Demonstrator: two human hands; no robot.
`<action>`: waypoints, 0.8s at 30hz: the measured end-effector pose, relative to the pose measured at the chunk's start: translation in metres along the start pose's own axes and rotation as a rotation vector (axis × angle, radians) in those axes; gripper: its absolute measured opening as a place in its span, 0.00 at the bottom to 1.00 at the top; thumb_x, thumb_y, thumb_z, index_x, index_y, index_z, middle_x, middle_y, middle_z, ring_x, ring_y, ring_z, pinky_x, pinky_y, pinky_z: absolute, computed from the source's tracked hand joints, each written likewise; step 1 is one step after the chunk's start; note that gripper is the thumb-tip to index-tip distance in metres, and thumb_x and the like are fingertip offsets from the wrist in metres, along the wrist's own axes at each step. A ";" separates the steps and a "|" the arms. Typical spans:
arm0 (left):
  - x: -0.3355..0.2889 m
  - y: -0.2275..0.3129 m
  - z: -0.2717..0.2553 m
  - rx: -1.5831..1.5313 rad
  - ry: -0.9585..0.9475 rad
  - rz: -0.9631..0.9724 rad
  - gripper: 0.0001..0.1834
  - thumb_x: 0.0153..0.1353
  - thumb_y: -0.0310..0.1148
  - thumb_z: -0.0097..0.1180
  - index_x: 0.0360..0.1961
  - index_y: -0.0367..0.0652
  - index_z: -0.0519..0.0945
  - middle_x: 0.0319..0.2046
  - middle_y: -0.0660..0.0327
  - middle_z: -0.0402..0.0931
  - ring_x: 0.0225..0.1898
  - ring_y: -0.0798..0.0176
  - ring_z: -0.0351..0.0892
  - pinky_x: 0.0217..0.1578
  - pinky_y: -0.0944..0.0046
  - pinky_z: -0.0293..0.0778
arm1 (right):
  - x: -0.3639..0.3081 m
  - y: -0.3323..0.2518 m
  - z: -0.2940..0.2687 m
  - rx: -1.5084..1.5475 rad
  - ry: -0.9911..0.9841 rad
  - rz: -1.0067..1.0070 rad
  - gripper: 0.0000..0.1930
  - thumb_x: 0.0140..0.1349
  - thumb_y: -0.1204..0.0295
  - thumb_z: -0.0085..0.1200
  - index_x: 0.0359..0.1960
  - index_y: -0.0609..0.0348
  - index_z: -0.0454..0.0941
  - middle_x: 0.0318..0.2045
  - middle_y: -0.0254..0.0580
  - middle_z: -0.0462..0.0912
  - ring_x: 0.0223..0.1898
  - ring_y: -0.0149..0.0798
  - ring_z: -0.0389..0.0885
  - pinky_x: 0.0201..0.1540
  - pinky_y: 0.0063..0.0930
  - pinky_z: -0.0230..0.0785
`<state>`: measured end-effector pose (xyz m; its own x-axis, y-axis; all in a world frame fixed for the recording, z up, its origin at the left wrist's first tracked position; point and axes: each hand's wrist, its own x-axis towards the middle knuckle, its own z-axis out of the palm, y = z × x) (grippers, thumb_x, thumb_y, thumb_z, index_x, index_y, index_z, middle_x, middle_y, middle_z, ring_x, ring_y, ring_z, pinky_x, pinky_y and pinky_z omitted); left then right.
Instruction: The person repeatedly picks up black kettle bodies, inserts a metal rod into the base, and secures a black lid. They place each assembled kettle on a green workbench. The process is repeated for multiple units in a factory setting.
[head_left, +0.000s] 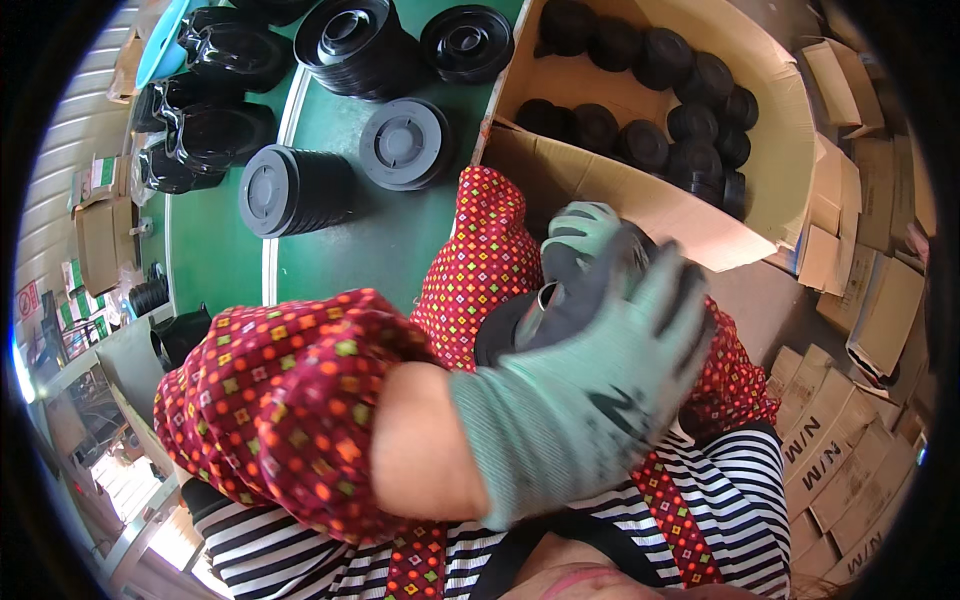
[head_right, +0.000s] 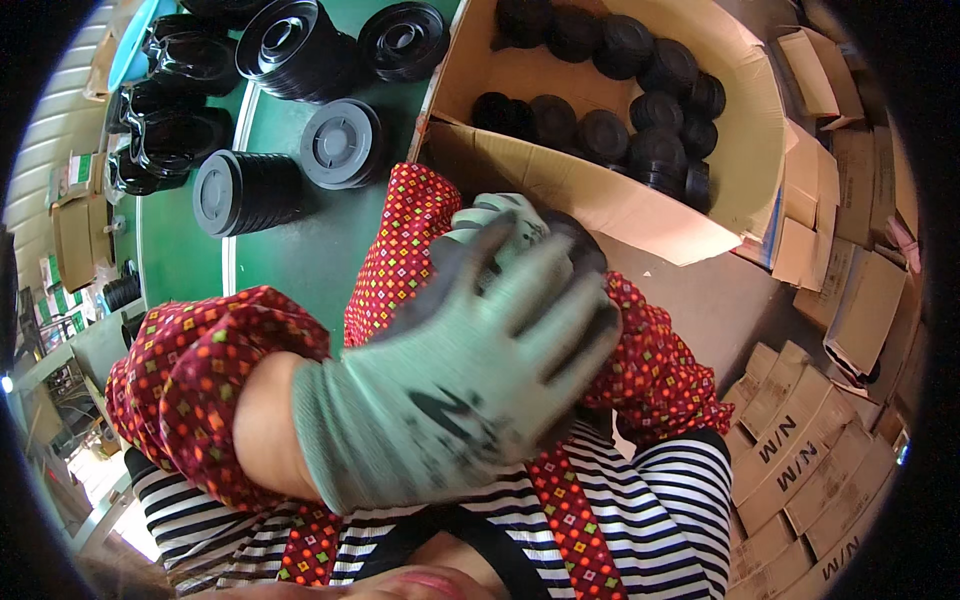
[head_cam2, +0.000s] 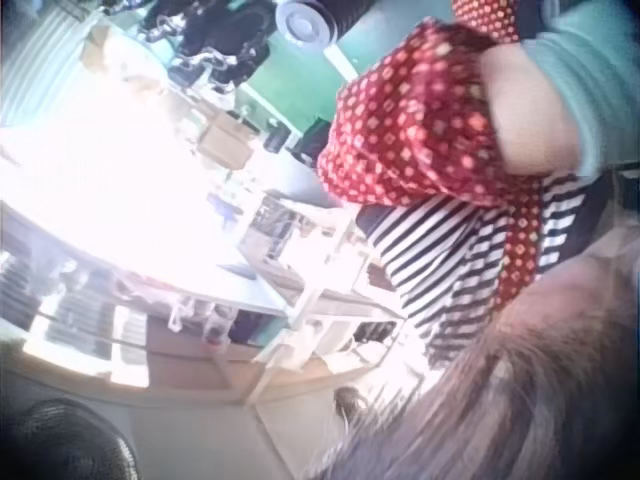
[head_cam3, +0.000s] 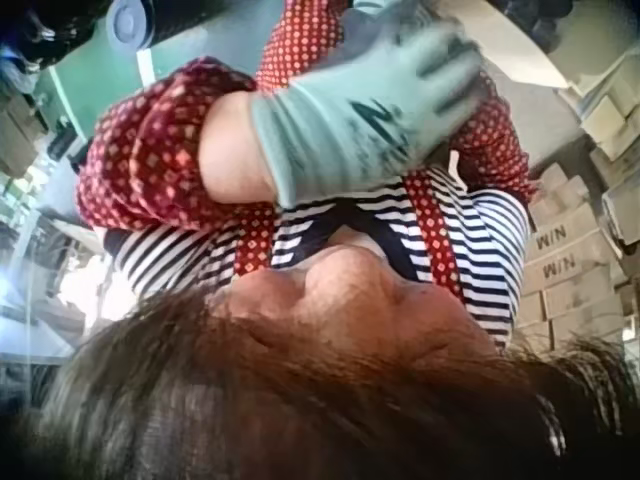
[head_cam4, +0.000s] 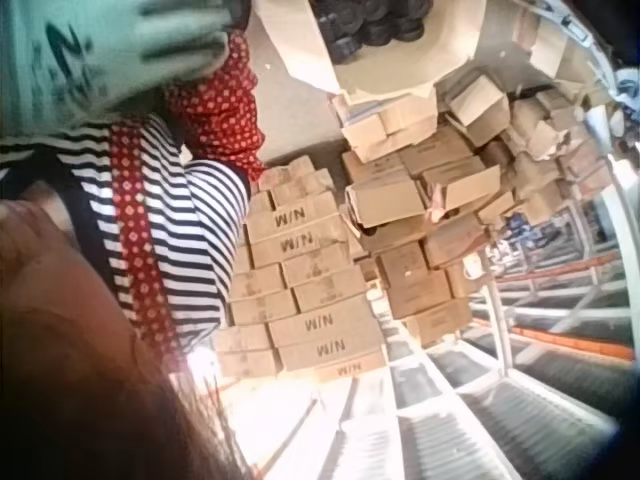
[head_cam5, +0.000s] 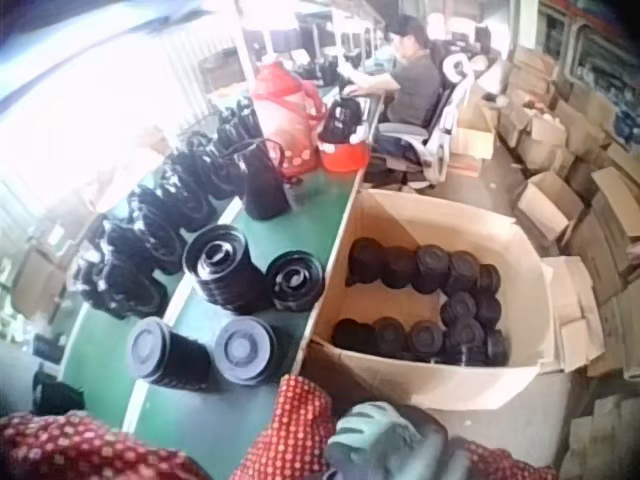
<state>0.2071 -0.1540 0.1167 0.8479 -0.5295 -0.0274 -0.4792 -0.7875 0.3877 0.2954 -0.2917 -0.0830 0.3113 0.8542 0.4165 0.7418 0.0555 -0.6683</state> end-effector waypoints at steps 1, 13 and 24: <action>-0.001 -0.019 0.003 -0.046 0.019 -0.019 0.29 0.62 0.40 0.57 0.61 0.33 0.80 0.62 0.39 0.73 0.66 0.32 0.70 0.68 0.29 0.62 | 0.003 -0.017 -0.011 -0.013 0.017 0.088 0.26 0.67 0.57 0.54 0.61 0.61 0.79 0.57 0.53 0.81 0.59 0.53 0.79 0.63 0.53 0.71; -0.042 -0.145 0.029 -0.530 -0.066 0.037 0.48 0.63 0.49 0.65 0.77 0.33 0.61 0.60 0.40 0.79 0.49 0.41 0.87 0.52 0.50 0.84 | 0.063 -0.117 -0.087 -0.292 -0.355 0.460 0.36 0.52 0.62 0.66 0.66 0.59 0.77 0.42 0.49 0.77 0.42 0.53 0.79 0.45 0.51 0.70; -0.026 -0.167 0.063 -0.321 0.138 0.225 0.36 0.66 0.47 0.63 0.68 0.34 0.76 0.43 0.47 0.87 0.39 0.44 0.89 0.43 0.52 0.84 | 0.071 -0.132 -0.090 -0.462 -0.425 0.559 0.31 0.64 0.60 0.63 0.68 0.61 0.76 0.40 0.48 0.79 0.39 0.50 0.81 0.43 0.45 0.72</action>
<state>0.2506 -0.0291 -0.0054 0.7631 -0.6126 0.2058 -0.5792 -0.5071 0.6382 0.2726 -0.2848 0.0904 0.5238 0.8202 -0.2302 0.7424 -0.5720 -0.3489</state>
